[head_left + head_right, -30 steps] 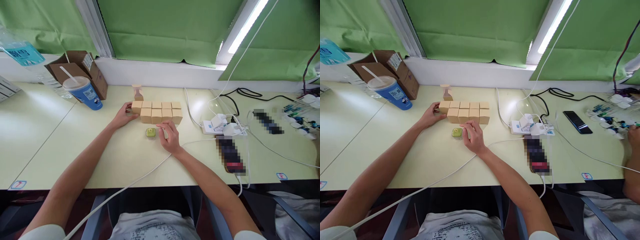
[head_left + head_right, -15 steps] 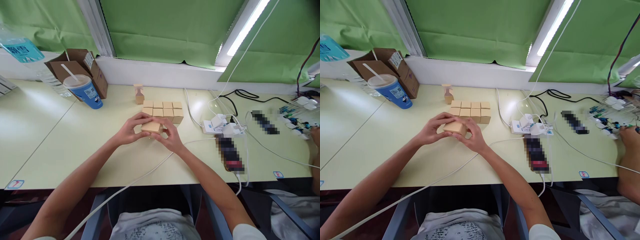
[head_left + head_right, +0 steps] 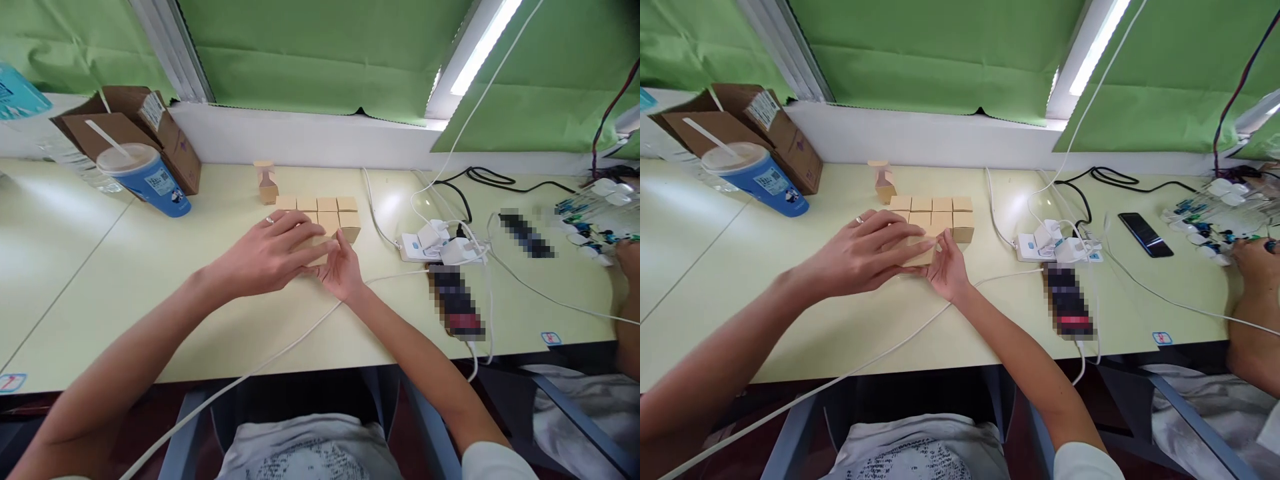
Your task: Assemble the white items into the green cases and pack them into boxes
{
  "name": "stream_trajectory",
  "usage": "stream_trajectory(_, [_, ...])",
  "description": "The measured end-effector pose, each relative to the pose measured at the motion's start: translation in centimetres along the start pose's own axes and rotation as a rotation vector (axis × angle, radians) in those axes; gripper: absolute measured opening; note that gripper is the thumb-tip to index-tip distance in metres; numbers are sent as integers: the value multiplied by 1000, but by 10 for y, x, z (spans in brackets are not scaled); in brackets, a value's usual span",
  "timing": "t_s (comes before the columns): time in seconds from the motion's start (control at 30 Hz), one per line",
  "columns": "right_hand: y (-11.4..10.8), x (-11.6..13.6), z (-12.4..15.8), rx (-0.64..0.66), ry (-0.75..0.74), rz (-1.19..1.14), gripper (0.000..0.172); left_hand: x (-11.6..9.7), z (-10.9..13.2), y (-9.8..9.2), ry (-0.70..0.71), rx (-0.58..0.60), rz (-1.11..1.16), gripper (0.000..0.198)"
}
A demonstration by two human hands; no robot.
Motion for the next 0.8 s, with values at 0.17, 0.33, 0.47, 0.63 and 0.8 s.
stream_trajectory(0.17, [0, 10, -2, 1, 26, 69, 36, 22, -40, -47, -79, 37, 63, 34])
stream_trajectory(0.33, [-11, 27, -9, -2, -257, 278, 44, 149, 8, -40, -726, -303, 412, 83])
stream_trajectory(0.47, [-15, 28, -10, -13, -349, 437, 50, 226, 88, 31, -1372, -241, 411, 63])
stream_trajectory(0.63, [-19, 20, -8, 59, -380, 744, 52, 245, 80, 89, -1356, -217, 364, 44])
stream_trajectory(0.8, [-26, 24, -12, 269, -521, 1387, 56, 264, 20, 123, -1333, -332, 437, 53])
Point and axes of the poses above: each hand's wrist, its own z-axis away from the middle knuckle, its own y-axis out of the palm, x = y × z, the point moved 5 cm from there along -z, towards the middle knuckle, and after that the axes turned 15 degrees about -y, right-handed, at the moved point
